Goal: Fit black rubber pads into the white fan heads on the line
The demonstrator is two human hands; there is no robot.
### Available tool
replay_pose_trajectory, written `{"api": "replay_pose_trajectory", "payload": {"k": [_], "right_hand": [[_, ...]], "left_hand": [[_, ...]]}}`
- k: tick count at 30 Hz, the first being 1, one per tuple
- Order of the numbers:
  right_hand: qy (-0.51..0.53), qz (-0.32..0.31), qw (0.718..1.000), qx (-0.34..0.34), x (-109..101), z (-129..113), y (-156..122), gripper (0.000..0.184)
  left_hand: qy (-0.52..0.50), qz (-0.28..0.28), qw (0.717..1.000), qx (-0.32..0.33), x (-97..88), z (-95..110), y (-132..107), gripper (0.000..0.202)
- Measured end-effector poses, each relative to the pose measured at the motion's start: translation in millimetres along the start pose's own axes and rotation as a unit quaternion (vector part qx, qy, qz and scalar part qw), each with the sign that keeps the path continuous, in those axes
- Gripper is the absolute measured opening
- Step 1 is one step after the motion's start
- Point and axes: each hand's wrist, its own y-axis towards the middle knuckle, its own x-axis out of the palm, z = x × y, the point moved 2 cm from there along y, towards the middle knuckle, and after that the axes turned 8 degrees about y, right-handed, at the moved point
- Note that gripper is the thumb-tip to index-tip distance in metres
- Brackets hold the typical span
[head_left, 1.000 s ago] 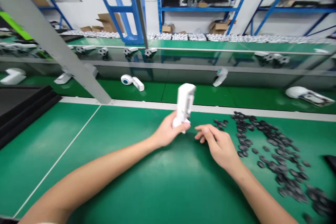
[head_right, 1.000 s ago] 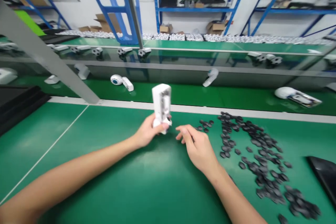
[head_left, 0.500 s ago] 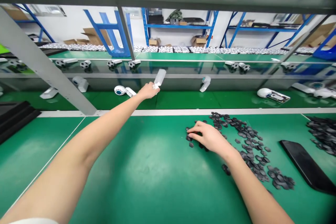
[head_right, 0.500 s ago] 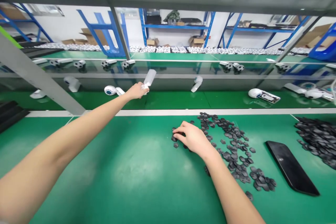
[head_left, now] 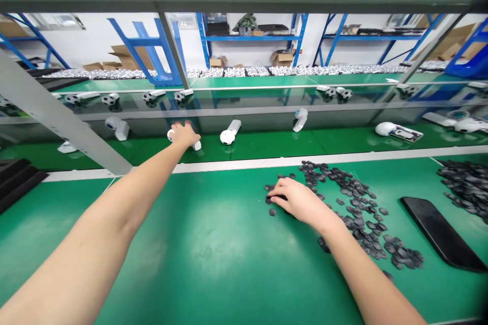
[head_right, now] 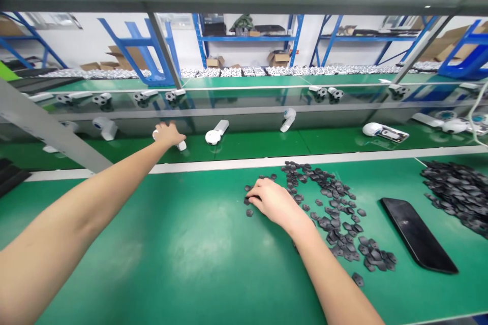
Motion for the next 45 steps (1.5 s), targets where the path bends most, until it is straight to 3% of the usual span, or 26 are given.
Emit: {"api": "replay_pose_trajectory", "payload": {"k": [3,6,8,12,19,25,30,34,37,39,43,45], "right_hand": [[0.000,0.003,1.000,-0.008,-1,-1,0,0.024],[0.019,0.021,0.999,-0.016,0,0,3,0.025],[0.051,0.046,0.998,-0.015,2,1,6,0.025],[0.071,0.067,0.995,-0.003,15,-1,13,0.026],[0.035,0.096,0.995,0.023,18,-2,12,0.035],[0.018,0.116,0.992,0.042,5,7,9,0.033],[-0.014,0.109,0.993,0.052,12,5,17,0.026],[-0.040,0.123,0.990,0.057,17,1,27,0.030],[-0.058,0.149,0.985,0.061,18,2,32,0.034],[-0.063,0.164,0.982,0.064,19,5,34,0.032],[-0.056,0.174,0.981,0.067,17,10,31,0.031],[-0.047,0.171,0.982,0.067,16,11,28,0.032]], "left_hand": [[0.007,-0.025,0.995,0.097,1.2,-1,6,0.077],[0.011,-0.022,0.988,0.155,-0.5,-10,6,0.084],[0.016,-0.001,0.990,0.137,-0.4,-19,4,0.090],[0.018,0.020,0.999,0.033,6.4,-34,5,0.084],[-0.013,0.032,0.998,-0.051,18.8,-39,13,0.072],[-0.030,0.030,0.998,-0.042,23.9,-45,22,0.069],[-0.083,0.015,0.996,-0.008,35.3,-30,26,0.065],[-0.169,0.022,0.985,-0.016,34.6,-18,13,0.053],[-0.265,0.044,0.963,-0.003,21.5,-12,-3,0.047],[-0.343,0.055,0.938,0.012,10.5,-5,-17,0.053],[-0.513,0.035,0.857,0.041,-3.7,14,-59,0.076],[-0.588,-0.004,0.806,0.061,-5.0,25,-92,0.073]]}}
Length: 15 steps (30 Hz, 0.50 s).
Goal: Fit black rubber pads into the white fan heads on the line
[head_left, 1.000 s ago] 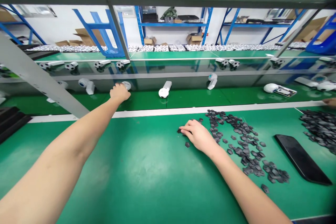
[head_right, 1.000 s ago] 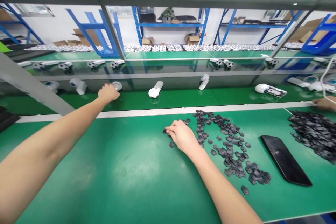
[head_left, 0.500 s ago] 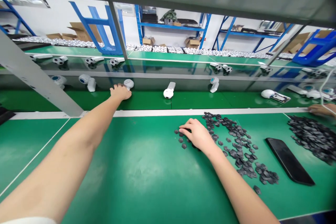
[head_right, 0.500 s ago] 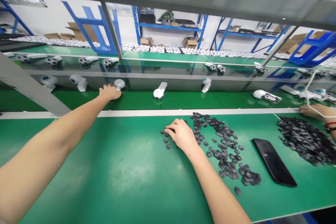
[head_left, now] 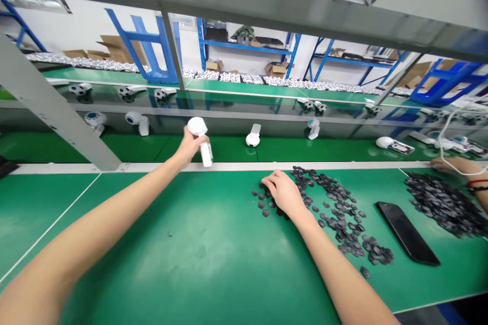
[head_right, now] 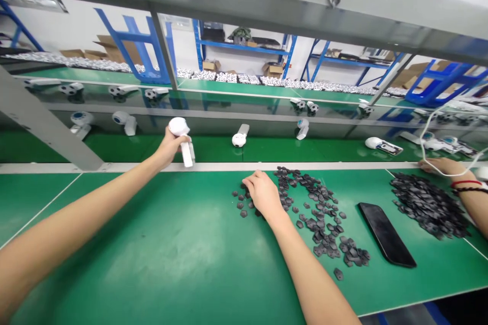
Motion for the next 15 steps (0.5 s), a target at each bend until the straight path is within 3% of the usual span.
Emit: {"api": "replay_pose_trajectory", "payload": {"k": [7,11,15], "right_hand": [[0.015,-0.036,0.999,-0.022,-4,-7,-1,0.016],[0.030,-0.021,0.999,-0.024,-6,-21,1,0.027],[0.132,-0.017,0.991,-0.010,-8,-44,-10,0.025]], "left_hand": [[-0.212,-0.164,0.959,-0.091,38.1,18,-125,0.047],[-0.264,-0.210,0.933,-0.123,49.5,19,-155,0.044],[-0.260,-0.264,0.918,-0.139,53.6,10,-167,0.040]]}}
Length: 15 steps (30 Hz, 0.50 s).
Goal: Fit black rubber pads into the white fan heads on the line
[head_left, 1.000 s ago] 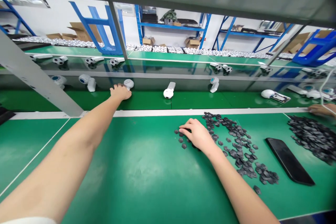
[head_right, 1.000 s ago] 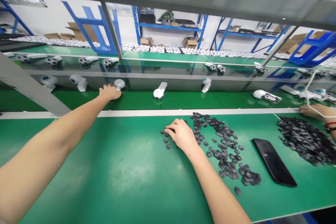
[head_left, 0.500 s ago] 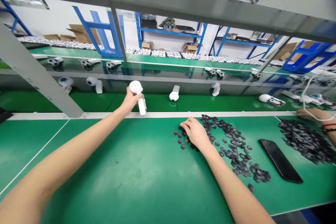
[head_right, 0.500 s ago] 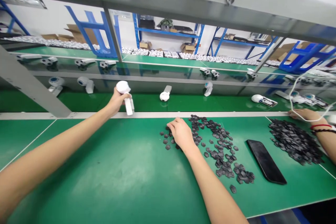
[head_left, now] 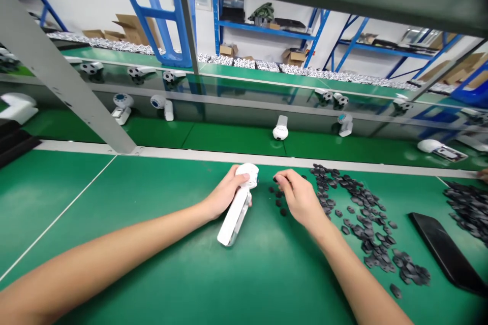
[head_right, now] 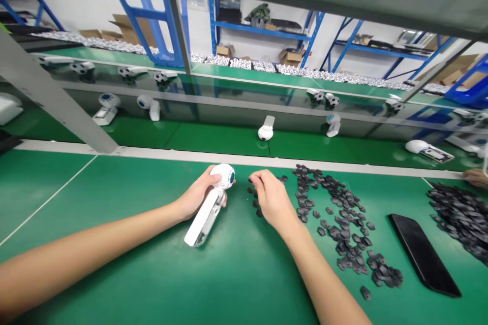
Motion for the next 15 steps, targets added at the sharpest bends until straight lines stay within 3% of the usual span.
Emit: {"api": "replay_pose_trajectory", "payload": {"k": [5,9,15], "right_hand": [[0.070,-0.045,0.996,-0.019,11,-27,-17,0.017],[0.134,-0.024,0.990,0.022,17,-31,-19,0.014],[0.137,-0.002,0.988,0.071,19,-31,-17,0.019]], "left_hand": [[0.125,0.002,0.992,0.017,0.9,0,-7,0.048],[0.228,-0.011,0.972,0.050,3.8,6,-11,0.059],[0.265,-0.038,0.961,0.068,7.5,6,-12,0.058]]}}
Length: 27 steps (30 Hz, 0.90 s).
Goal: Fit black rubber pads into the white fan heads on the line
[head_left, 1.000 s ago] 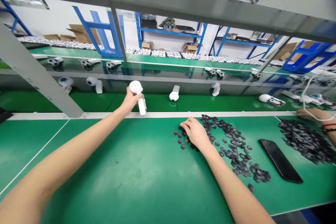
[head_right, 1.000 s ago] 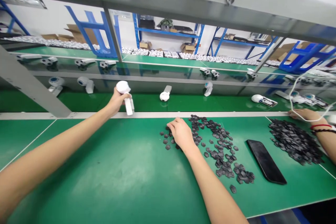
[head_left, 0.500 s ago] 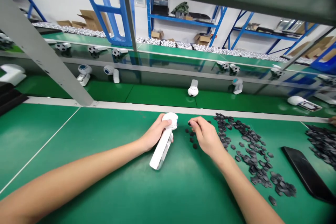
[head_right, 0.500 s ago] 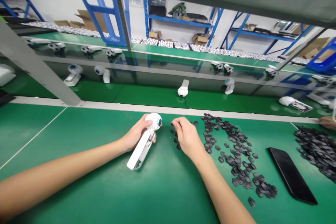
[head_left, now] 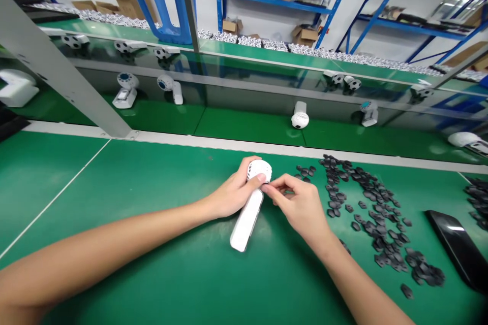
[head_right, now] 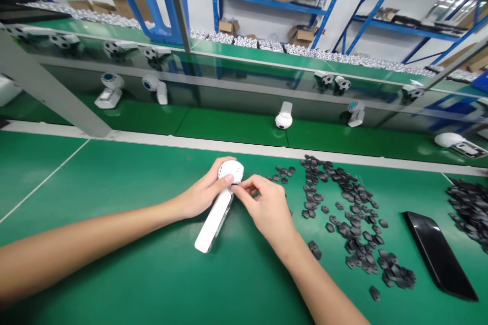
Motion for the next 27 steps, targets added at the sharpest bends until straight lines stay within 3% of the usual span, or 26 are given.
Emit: {"api": "replay_pose_trajectory", "payload": {"k": [4,14,18,22,27], "right_hand": [[-0.060,0.003,0.998,-0.024,-1,1,0,0.020],[-0.111,-0.020,0.992,-0.060,2,3,-4,0.020],[-0.096,-0.024,0.993,-0.064,1,3,-1,0.018],[-0.091,-0.036,0.992,-0.084,-20,2,2,0.026],[-0.163,-0.012,0.985,-0.057,-54,21,5,0.029]], "left_hand": [[0.005,0.007,1.000,0.022,2.8,3,0,0.073],[-0.036,0.019,0.999,0.023,3.2,1,1,0.067],[-0.070,-0.012,0.997,0.017,0.6,1,7,0.064],[-0.180,-0.065,0.981,-0.028,-3.4,0,9,0.058],[-0.226,-0.053,0.970,-0.064,-8.0,-3,5,0.055]]}}
